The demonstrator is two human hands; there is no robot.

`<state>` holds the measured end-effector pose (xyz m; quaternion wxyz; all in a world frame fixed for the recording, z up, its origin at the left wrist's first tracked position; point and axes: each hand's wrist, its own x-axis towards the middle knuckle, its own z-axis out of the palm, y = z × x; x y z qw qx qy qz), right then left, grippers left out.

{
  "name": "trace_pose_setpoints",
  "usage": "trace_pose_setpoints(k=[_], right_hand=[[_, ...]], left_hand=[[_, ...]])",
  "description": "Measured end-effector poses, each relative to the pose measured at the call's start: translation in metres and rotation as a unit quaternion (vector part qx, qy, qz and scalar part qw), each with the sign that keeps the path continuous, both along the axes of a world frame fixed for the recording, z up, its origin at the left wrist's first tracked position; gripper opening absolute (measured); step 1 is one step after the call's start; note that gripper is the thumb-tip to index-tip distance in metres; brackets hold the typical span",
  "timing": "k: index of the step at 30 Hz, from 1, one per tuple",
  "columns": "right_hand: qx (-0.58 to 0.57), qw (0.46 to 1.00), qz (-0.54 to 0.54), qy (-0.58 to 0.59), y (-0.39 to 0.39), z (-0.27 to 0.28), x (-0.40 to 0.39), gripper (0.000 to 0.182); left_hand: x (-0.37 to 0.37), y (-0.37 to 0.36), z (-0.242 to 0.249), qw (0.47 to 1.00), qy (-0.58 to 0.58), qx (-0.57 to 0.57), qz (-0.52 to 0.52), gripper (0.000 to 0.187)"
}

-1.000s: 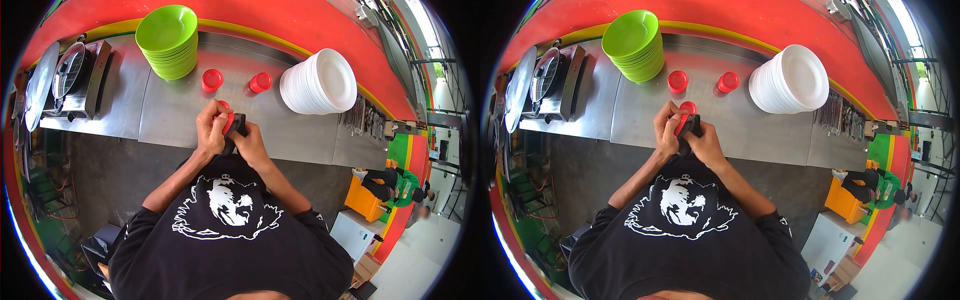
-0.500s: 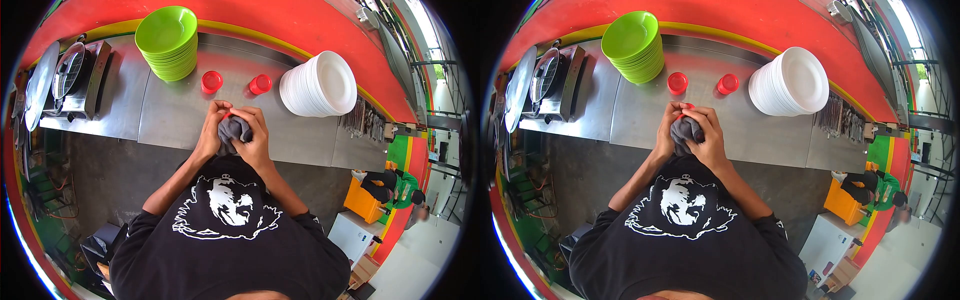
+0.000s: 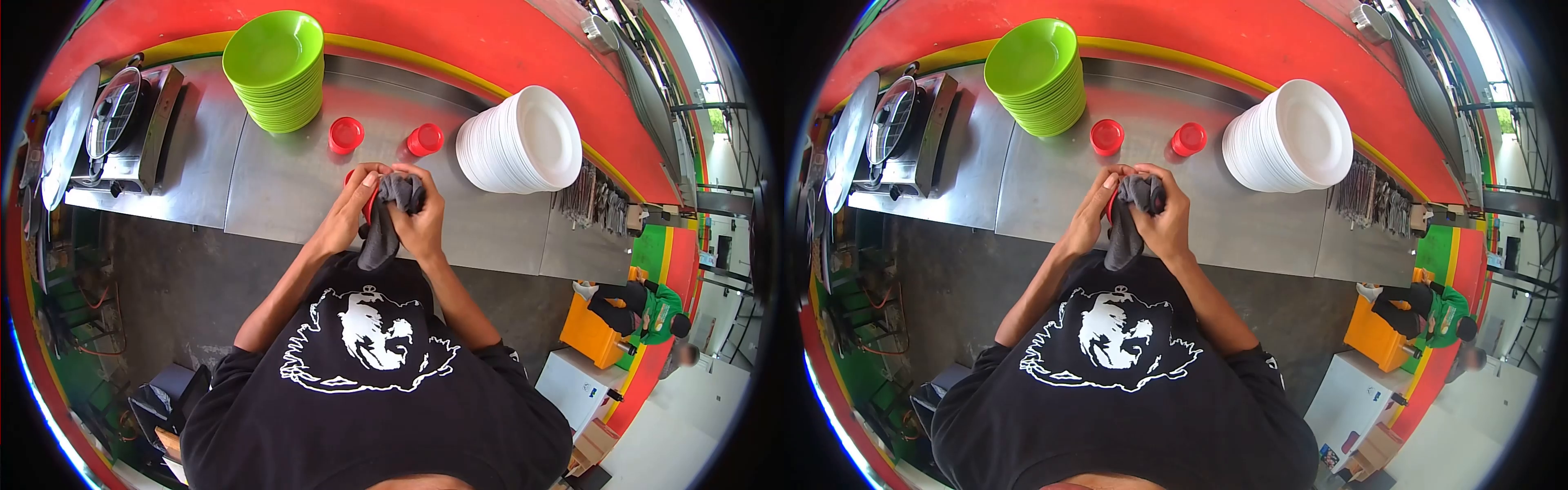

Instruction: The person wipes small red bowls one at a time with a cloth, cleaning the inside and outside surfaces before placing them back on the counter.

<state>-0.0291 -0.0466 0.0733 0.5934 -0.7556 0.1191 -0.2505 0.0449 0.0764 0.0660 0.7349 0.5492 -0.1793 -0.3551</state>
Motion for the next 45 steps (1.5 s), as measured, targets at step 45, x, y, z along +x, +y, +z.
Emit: trace_pose_setpoints(k=[45], right_hand=[[0.18, 0.983, 0.049, 0.001, 0.002, -0.002, -0.018, 0.026]], left_hand=[[-0.005, -0.012, -0.006, 0.973, -0.03, -0.04, 0.226, 0.051]])
